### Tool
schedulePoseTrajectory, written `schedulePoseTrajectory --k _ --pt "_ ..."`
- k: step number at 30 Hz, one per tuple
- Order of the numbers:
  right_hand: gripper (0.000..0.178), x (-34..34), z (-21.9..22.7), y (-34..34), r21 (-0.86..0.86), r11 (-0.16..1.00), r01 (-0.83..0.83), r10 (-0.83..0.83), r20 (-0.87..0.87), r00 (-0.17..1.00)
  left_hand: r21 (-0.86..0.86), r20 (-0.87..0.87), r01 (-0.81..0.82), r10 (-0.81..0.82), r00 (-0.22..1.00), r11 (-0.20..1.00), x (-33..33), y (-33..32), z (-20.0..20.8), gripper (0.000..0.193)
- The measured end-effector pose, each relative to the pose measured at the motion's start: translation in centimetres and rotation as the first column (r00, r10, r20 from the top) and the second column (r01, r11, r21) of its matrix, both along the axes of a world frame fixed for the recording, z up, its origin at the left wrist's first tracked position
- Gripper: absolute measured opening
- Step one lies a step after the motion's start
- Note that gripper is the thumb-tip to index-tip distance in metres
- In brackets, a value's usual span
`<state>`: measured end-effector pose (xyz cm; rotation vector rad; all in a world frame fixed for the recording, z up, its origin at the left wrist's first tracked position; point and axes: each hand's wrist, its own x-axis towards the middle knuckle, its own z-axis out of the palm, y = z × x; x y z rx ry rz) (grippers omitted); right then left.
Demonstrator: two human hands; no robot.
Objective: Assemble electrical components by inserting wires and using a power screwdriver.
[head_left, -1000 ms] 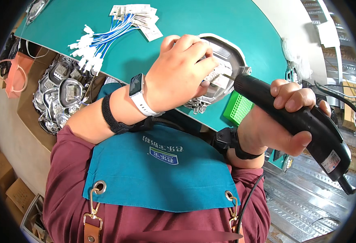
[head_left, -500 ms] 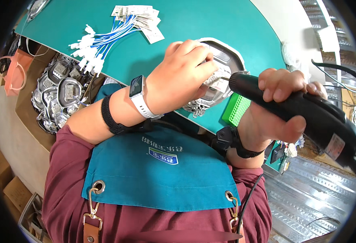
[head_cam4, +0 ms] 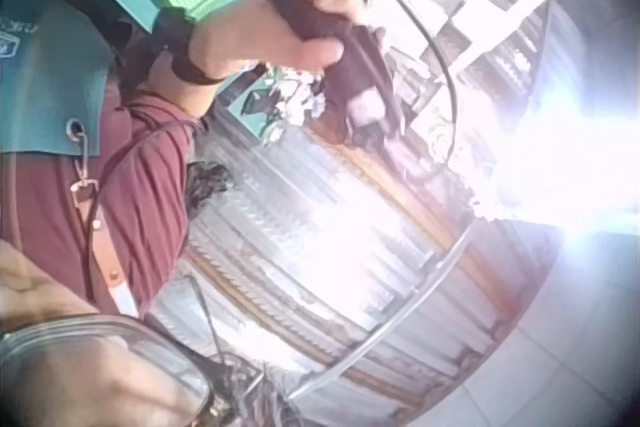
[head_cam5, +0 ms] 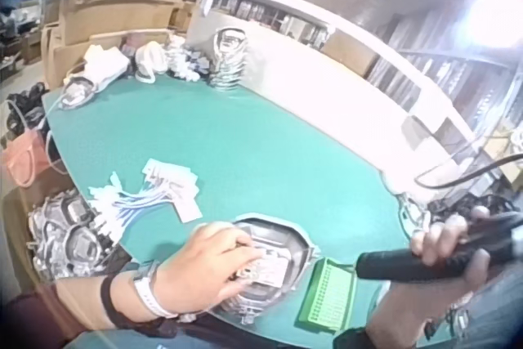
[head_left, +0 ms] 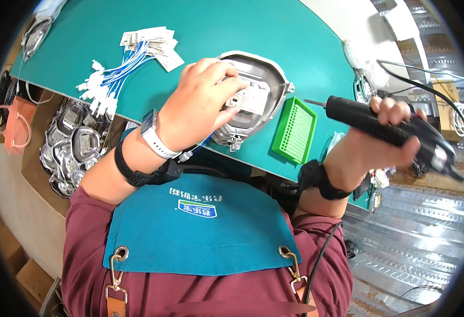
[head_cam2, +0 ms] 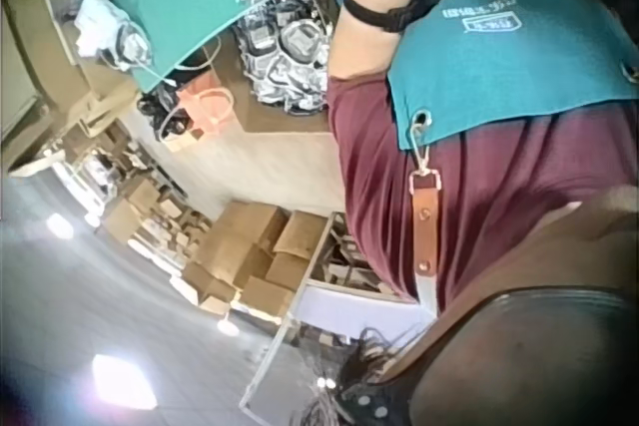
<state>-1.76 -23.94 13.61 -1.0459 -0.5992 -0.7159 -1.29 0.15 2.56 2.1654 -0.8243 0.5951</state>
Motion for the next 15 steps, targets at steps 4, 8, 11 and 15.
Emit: schedulePoseTrajectory --k 4,8,11,15 --pt "0.027 3.7 -3.7 -4.3 -0.007 0.974 0.224 -0.215 -0.310 0.926 0.011 -0.022 -0.019 0.020 1.000 1.000 0.1 0.1 -0.3 0.034" --pt "0.022 5.1 -5.6 -5.4 -0.056 0.958 0.281 -0.281 -0.378 0.882 0.040 -0.038 -0.019 0.020 0.999 0.999 0.2 -0.1 0.0 0.035" --pt "0.026 5.9 -6.2 -6.0 -0.023 0.967 0.252 -0.242 -0.372 0.896 0.039 -0.041 -0.012 0.014 0.999 0.999 0.2 -0.1 0.3 0.039" --pt "0.026 6.8 -7.2 -6.3 -0.032 0.973 0.231 -0.225 -0.387 0.894 0.051 -0.051 -0.015 0.018 0.999 0.999 0.2 -0.2 0.3 0.039"
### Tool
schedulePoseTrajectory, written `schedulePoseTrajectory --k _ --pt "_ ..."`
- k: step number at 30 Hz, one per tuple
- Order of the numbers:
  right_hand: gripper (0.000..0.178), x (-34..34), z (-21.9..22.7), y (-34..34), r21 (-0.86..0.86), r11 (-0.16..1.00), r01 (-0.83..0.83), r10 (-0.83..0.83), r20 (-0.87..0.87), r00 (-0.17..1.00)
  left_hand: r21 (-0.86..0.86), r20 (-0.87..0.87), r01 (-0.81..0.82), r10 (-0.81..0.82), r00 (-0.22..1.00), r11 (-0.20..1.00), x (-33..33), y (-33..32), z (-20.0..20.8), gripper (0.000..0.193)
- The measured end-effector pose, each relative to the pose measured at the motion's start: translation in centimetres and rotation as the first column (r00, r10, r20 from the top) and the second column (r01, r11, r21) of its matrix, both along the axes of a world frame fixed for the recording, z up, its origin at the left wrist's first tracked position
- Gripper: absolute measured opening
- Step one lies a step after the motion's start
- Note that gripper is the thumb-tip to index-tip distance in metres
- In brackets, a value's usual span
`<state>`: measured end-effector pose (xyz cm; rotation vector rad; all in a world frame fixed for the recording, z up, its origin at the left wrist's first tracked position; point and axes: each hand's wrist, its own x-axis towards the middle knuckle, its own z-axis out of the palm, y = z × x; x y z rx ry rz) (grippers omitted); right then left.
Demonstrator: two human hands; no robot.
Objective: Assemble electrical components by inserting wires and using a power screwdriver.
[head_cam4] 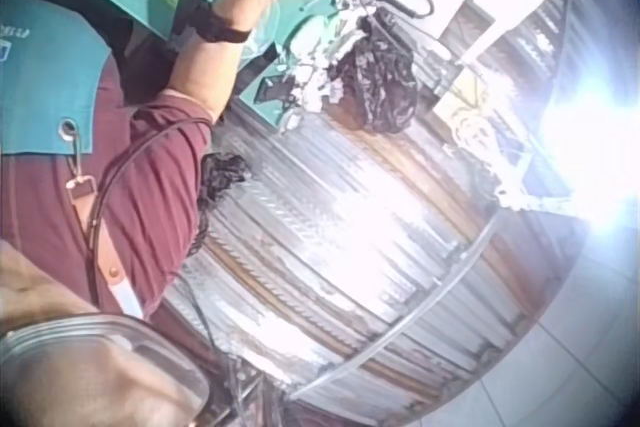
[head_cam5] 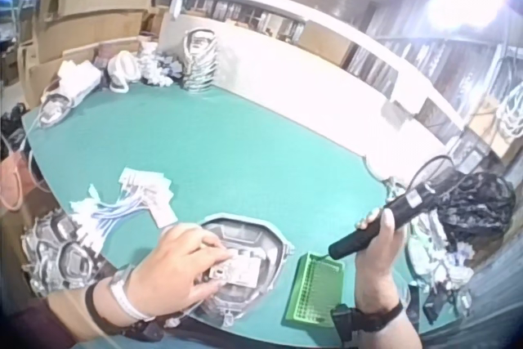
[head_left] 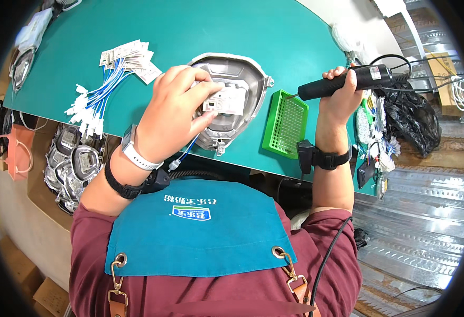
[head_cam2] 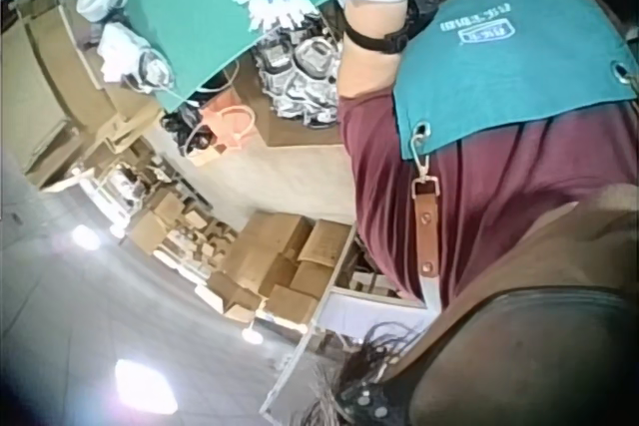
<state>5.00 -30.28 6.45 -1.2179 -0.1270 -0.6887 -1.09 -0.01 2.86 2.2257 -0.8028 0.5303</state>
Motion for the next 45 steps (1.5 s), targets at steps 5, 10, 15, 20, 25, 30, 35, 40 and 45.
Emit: schedulePoseTrajectory --k 5,10,15,20,25,30,35,40,45 --pt "0.027 0.2 0.0 0.0 -0.038 0.997 -0.071 0.071 -0.016 0.997 0.004 -0.008 0.010 -0.010 1.000 1.000 0.1 0.0 0.1 0.040" --pt "0.036 -0.7 -0.3 1.7 -0.273 0.950 0.150 -0.164 -0.028 0.986 -0.007 0.003 -0.005 0.005 1.000 1.000 0.0 0.0 -0.1 0.040" --pt "0.026 -1.9 0.4 1.4 -0.336 0.905 0.261 -0.286 -0.026 0.958 -0.029 0.025 -0.025 0.026 0.999 0.999 -0.2 -0.5 -0.2 0.040" --pt "0.029 -5.6 6.0 4.5 -0.102 0.925 0.366 -0.355 0.112 0.928 -0.055 0.025 -0.028 0.029 0.999 0.998 -0.5 0.1 -0.7 0.039" --pt "0.045 -8.8 6.8 7.3 0.082 0.997 -0.007 -0.023 0.363 0.932 -0.052 0.030 -0.021 0.023 0.999 0.998 -0.3 -0.3 -0.4 0.040" --pt "0.058 -8.5 4.5 11.6 -0.119 0.949 -0.292 0.315 0.409 0.857 -0.066 0.041 -0.037 0.040 0.998 0.997 -0.3 0.0 -0.7 0.040" --pt "0.065 -8.1 3.8 13.4 -0.190 0.948 -0.254 0.310 0.382 0.871 -0.107 0.027 -0.004 0.007 1.000 0.994 -0.1 -0.1 -0.9 0.045" --pt "0.063 -7.5 3.4 13.6 -0.268 0.930 -0.252 0.342 0.380 0.859 -0.126 0.038 -0.010 0.015 0.999 0.992 -0.2 0.0 -1.1 0.046" --pt "0.061 -7.2 3.2 14.3 -0.290 0.932 -0.217 0.315 0.352 0.881 -0.139 0.043 -0.008 0.014 0.999 0.990 -0.1 0.1 -1.1 0.046"
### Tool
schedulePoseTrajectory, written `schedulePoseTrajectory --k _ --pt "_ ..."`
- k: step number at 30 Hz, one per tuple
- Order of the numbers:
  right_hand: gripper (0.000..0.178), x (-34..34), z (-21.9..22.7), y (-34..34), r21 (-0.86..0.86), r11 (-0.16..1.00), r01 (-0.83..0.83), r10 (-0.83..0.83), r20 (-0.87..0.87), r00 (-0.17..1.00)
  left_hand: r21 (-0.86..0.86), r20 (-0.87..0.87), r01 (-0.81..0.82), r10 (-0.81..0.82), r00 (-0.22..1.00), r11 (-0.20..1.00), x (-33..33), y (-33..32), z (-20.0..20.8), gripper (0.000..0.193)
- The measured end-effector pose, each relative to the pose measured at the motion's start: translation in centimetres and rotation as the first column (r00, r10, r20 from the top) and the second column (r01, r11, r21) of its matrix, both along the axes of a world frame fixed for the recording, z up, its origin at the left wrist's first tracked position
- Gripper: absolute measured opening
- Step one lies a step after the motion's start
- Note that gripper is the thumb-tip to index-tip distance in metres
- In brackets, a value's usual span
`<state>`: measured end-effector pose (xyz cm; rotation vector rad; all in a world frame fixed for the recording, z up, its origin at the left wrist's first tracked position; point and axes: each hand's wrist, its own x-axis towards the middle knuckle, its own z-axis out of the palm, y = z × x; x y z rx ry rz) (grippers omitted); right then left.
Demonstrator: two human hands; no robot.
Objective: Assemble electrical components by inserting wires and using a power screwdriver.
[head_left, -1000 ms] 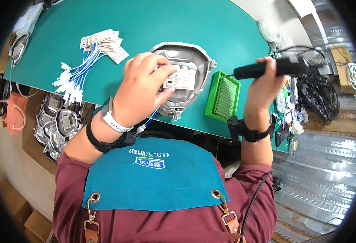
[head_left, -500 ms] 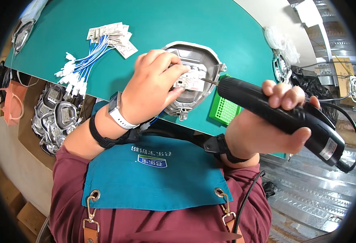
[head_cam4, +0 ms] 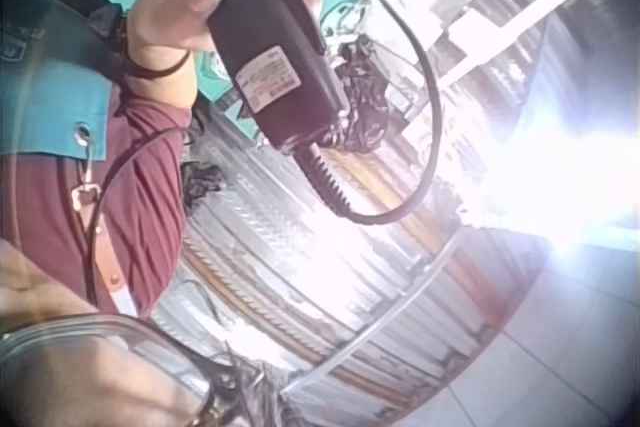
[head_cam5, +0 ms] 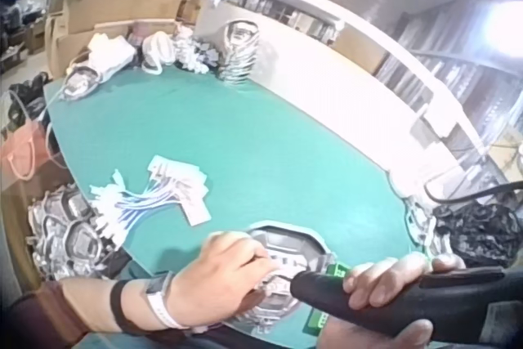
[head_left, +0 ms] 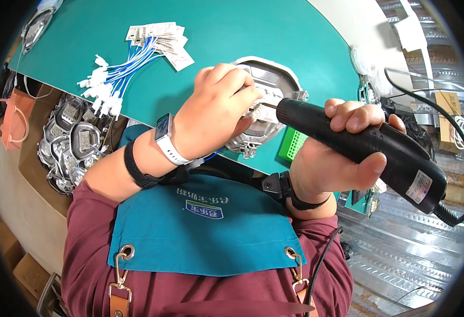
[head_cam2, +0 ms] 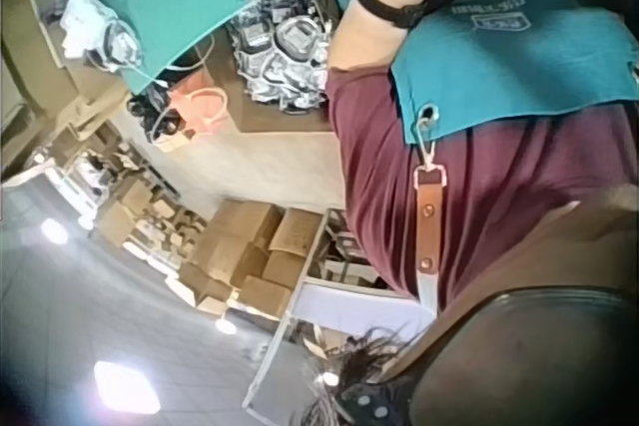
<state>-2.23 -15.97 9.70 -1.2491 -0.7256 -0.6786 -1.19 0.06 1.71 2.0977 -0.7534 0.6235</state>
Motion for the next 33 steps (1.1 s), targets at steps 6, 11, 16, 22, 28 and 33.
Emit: schedulePoseTrajectory --k 6,11,16,22,28,33 --pt "0.058 0.7 0.0 1.5 -0.004 0.985 -0.171 0.171 0.077 0.982 -0.014 0.008 0.030 -0.030 1.000 0.999 0.1 0.1 -0.1 0.047" --pt "0.050 1.4 0.3 1.8 -0.022 0.973 -0.231 0.231 0.026 0.973 -0.031 0.035 0.026 -0.025 0.999 0.999 -0.2 0.2 0.1 0.044" --pt "0.054 0.8 1.2 1.5 -0.045 0.995 -0.084 0.074 -0.179 0.981 0.019 0.027 0.000 0.000 1.000 1.000 -0.5 -0.2 1.0 0.042" --pt "0.056 -2.8 4.3 -2.1 0.162 0.971 -0.175 0.165 0.074 0.984 0.224 0.065 -0.095 0.082 0.994 0.970 -1.3 -1.0 2.6 0.044" --pt "0.054 -6.4 3.0 -8.1 0.199 0.972 -0.123 0.124 0.004 0.992 0.258 0.092 -0.046 0.022 0.996 0.965 -0.7 -1.3 3.9 0.041" --pt "0.050 -8.8 0.9 -12.6 0.221 0.967 0.128 -0.106 -0.110 0.988 -0.344 -0.267 0.196 -0.296 0.917 0.918 -0.8 2.3 6.2 0.041"
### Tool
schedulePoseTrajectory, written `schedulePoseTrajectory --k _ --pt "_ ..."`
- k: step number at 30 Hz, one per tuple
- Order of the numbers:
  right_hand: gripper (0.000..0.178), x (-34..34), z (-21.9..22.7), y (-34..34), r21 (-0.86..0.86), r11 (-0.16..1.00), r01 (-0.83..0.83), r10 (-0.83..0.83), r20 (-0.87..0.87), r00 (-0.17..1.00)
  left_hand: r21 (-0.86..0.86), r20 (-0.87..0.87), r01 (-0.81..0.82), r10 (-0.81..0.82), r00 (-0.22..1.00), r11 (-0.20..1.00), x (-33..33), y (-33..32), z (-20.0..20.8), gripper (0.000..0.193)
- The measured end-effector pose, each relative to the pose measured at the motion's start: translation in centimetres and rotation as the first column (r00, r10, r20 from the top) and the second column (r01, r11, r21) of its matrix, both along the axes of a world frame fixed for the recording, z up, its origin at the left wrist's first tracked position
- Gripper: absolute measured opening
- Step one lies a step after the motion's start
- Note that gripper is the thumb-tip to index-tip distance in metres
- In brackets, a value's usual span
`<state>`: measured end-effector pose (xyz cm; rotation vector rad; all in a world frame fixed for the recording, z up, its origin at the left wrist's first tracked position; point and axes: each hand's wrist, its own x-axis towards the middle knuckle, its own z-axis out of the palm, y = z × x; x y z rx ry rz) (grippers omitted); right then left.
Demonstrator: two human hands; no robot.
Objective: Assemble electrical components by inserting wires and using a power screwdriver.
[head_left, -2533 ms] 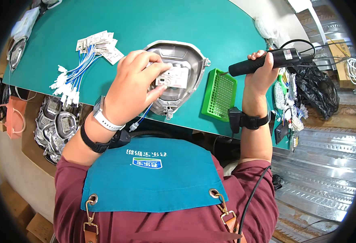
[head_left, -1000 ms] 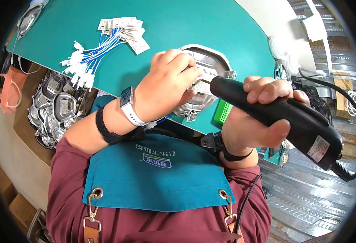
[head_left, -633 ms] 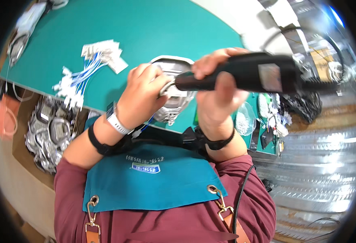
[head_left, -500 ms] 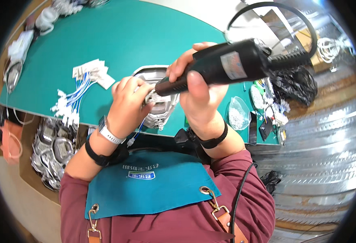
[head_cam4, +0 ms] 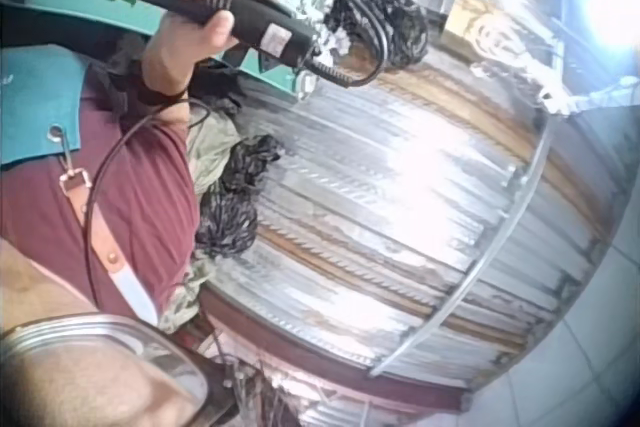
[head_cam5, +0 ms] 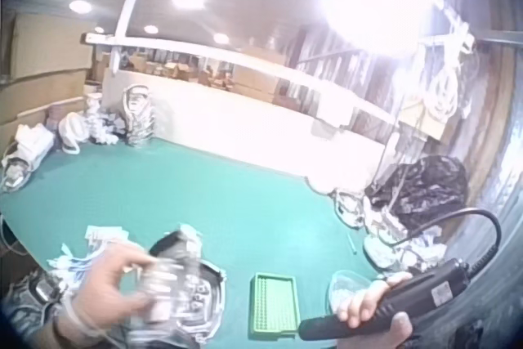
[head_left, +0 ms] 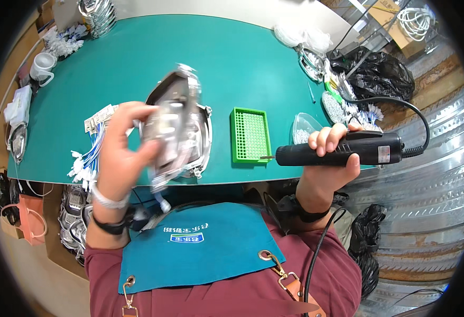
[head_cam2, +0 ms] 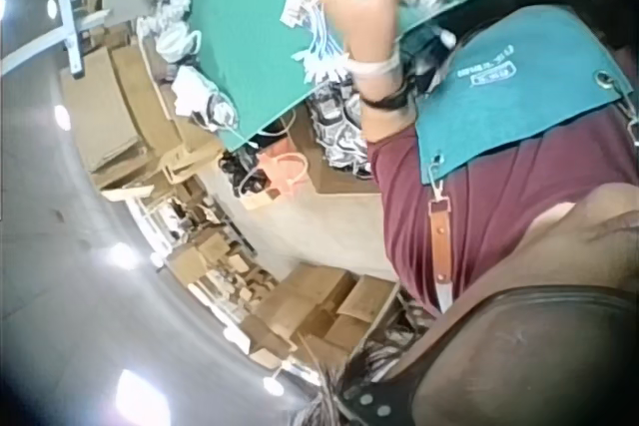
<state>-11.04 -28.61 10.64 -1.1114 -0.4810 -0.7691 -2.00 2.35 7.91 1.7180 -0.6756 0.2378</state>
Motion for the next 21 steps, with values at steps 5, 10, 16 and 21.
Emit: schedulePoseTrajectory --k 5,10,16,21 --pt "0.049 0.1 -1.9 -2.9 0.022 1.000 0.010 -0.008 -0.074 0.997 -0.095 -0.284 -0.034 0.006 0.959 0.995 -3.2 6.5 -3.0 0.040" --pt "0.049 1.9 -3.4 -3.9 0.039 0.999 -0.020 0.026 -0.146 0.989 0.124 -0.371 -0.171 0.206 0.906 0.977 -7.4 12.7 -4.0 0.038" --pt "0.047 3.0 -4.4 -3.1 0.045 0.998 -0.039 0.045 -0.155 0.987 0.254 -0.302 -0.248 0.320 0.898 0.935 -8.4 17.5 -5.2 0.036" --pt "0.048 4.5 -4.9 -1.7 0.226 0.962 -0.153 0.181 -0.113 0.977 0.216 -0.166 -0.228 0.266 0.950 0.949 -1.2 16.4 -8.0 0.034"
